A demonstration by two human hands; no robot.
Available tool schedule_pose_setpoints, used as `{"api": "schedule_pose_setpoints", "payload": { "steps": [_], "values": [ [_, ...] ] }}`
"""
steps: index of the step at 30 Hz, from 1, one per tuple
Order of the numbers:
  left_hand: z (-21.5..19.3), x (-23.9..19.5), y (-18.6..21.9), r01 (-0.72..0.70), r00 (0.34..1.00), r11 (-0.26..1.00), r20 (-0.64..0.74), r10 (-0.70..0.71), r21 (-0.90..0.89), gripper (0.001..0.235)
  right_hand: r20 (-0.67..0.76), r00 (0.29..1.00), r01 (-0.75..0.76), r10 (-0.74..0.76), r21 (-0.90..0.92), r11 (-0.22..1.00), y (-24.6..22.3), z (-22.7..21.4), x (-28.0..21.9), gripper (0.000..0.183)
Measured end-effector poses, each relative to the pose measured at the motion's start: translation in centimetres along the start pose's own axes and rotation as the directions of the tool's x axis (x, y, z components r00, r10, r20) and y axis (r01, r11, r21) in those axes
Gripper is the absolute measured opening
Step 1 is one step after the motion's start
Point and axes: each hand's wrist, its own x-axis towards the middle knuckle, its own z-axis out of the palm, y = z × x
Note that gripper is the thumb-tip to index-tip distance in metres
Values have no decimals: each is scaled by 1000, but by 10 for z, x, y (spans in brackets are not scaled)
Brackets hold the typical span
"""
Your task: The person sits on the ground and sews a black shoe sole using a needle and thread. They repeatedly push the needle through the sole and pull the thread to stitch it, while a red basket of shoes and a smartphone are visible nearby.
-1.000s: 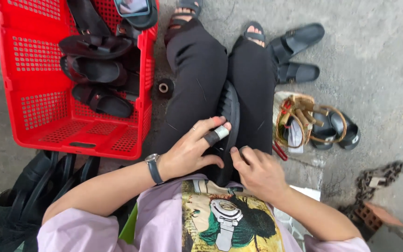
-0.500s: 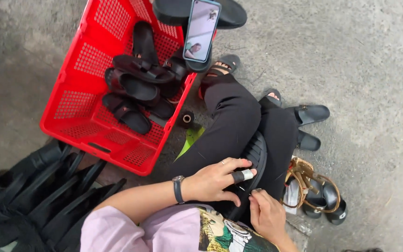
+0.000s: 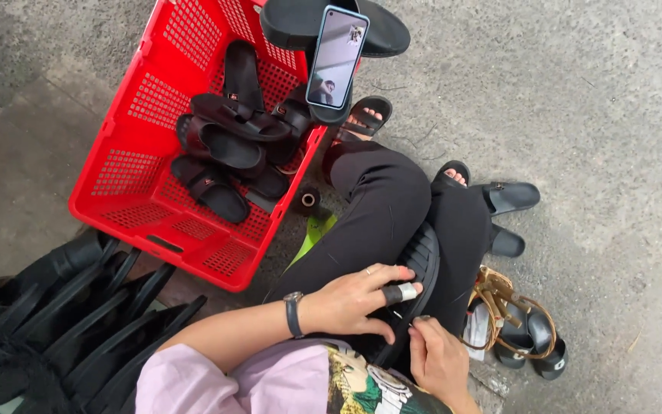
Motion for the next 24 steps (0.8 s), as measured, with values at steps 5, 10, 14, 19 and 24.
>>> {"api": "schedule_pose_setpoints", "payload": {
  "steps": [5, 10, 14, 19, 24],
  "values": [
    [2, -2, 1, -1, 1000, 1000, -10, 1, 4, 79, 0, 1000, 1, -1, 3, 1000, -3, -3, 2, 34],
    [5, -8, 9, 70, 997, 997, 34, -70, 21, 82, 21, 999, -29, 29, -14, 999, -4, -6, 3, 33],
    [0, -13, 22, 69, 995, 976, -83, -53, 208, 56, 74, 996, -59, 59, 4, 998, -8, -13, 9, 33],
    [-7, -22, 26, 74, 997, 944, -58, -58, 323, 12, 191, 974, -132, 121, 43, 990, -9, -24, 13, 34],
    [-11, -18, 37, 356, 934, 775, 164, -318, -523, 17, 291, 951, -124, 102, 61, 990, -10, -34, 17, 40]
  ]
}}
